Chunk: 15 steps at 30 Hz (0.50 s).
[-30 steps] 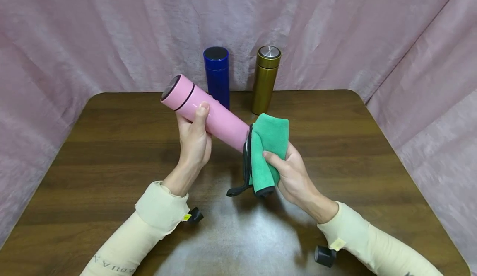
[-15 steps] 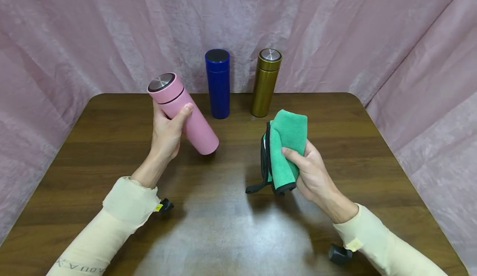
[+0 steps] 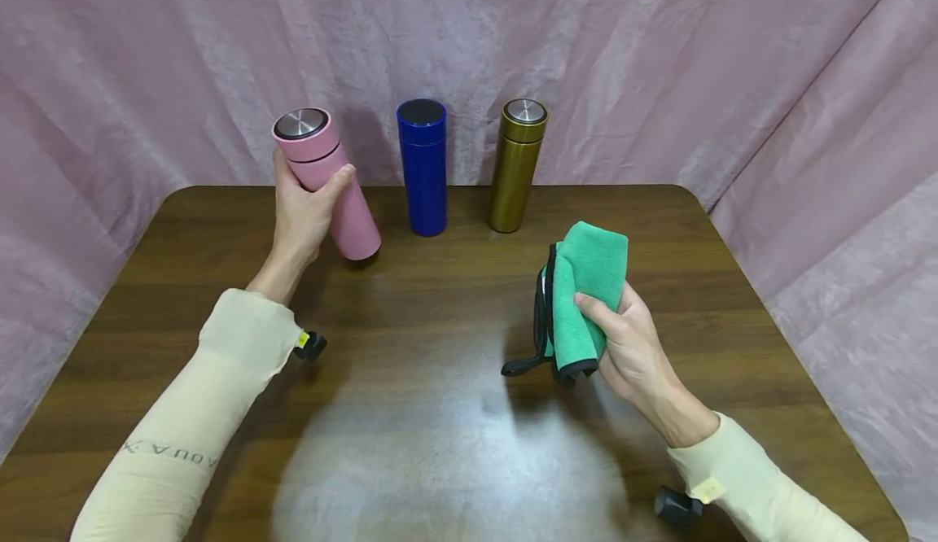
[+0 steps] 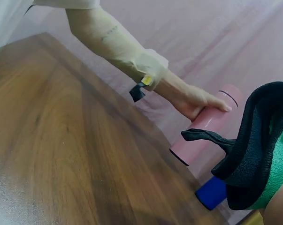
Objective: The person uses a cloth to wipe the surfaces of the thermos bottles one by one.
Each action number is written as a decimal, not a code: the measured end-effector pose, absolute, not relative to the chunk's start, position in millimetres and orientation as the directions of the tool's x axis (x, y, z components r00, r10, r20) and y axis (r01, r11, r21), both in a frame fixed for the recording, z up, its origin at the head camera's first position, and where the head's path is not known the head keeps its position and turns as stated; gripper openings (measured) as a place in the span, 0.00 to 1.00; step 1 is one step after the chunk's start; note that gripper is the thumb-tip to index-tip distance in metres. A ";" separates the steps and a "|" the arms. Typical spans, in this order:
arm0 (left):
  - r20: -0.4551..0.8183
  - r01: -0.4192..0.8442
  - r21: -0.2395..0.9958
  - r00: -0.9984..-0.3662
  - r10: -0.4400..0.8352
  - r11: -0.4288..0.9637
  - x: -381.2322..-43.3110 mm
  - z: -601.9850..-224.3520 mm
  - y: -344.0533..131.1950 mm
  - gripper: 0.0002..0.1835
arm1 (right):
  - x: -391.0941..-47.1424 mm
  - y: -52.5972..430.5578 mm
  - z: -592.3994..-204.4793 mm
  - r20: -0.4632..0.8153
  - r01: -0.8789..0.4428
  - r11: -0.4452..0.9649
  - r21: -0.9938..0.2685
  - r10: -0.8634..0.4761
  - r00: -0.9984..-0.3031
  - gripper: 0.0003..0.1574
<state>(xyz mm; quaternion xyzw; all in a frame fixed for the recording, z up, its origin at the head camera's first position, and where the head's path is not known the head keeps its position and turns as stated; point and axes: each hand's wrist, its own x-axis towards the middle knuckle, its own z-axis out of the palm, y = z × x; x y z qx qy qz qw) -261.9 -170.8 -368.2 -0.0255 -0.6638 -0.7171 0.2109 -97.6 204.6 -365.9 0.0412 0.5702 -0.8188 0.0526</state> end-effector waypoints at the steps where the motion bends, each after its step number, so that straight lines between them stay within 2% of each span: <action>1: 0.318 0.335 0.942 -0.908 -0.273 -0.017 -266.5 -368.8 -171.2 0.39 | -97.4 205.5 -366.2 -0.131 0.135 -0.348 -0.928 -0.036 -0.991 0.25; 8: 0.306 0.310 0.950 -0.910 -0.280 0.031 -291.1 -374.4 -173.5 0.41 | -95.8 212.5 -369.5 -0.143 0.136 -0.375 -0.917 -0.008 -0.990 0.24; 15: 0.311 0.283 0.948 -0.921 -0.236 0.143 -309.0 -384.2 -176.1 0.45 | -95.7 220.6 -373.1 -0.152 0.138 -0.367 -0.920 0.008 -0.988 0.24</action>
